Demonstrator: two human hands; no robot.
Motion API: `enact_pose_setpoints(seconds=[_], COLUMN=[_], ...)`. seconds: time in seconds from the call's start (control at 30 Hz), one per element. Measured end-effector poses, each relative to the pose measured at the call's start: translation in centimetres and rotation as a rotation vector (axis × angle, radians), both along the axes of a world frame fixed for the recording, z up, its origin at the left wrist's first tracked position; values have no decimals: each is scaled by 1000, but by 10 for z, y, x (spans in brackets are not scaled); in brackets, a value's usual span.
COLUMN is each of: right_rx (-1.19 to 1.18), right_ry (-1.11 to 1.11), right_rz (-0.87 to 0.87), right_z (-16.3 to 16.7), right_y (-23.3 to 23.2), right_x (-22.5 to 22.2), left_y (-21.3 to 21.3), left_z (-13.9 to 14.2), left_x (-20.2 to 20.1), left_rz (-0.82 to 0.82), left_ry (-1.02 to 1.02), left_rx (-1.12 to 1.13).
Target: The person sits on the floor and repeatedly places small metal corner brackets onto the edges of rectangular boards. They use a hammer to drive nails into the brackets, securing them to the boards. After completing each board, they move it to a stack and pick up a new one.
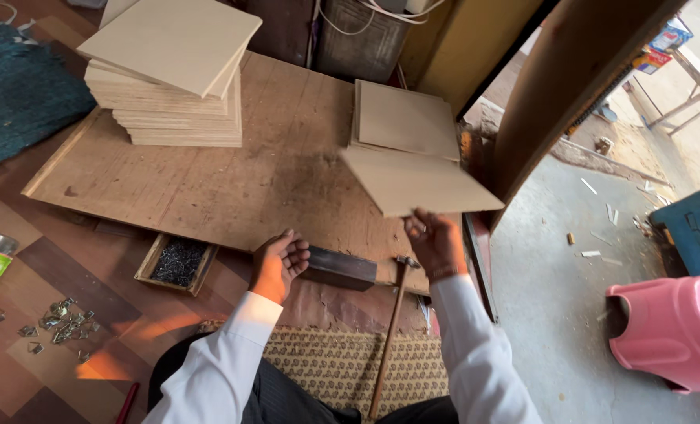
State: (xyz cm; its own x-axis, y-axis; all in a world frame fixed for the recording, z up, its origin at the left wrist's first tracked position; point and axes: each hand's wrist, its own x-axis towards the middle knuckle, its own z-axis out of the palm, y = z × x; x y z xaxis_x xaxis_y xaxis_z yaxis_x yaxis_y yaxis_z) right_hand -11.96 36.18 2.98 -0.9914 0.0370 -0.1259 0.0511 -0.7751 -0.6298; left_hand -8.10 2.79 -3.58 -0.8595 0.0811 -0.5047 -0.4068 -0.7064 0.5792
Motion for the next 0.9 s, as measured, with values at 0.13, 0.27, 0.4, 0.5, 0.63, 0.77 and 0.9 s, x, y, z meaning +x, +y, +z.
enact_pose_setpoints(seconds=[0.13,0.27,0.4,0.5,0.63,0.77,0.9], right_rx=[83,10,-209,1053,1682,2070,2240], right_ry=[29,-25,411,156,386,318,-3], right_rz=[-119,-138,400,349,318,225,501], right_z=[21,53,29,-18,-39,-18,-48], right_y=[-8,-15,-50,-103,-138,-99,-51], right_x=[-85,-166,-174,-101,22,109,180], left_y=[2,7,6,3,-7,-23,-38], left_z=[-7,-4,-1,-1,7,26,47], left_x=[-9,-11,-14,-17,-18,-24,-37], left_rz=[27,15,-8,-1,94,227,405], left_ry=[-12,21,5,-24,46,157,297], left_rx=[-26,-40,-54,-98,-111,-142,-172])
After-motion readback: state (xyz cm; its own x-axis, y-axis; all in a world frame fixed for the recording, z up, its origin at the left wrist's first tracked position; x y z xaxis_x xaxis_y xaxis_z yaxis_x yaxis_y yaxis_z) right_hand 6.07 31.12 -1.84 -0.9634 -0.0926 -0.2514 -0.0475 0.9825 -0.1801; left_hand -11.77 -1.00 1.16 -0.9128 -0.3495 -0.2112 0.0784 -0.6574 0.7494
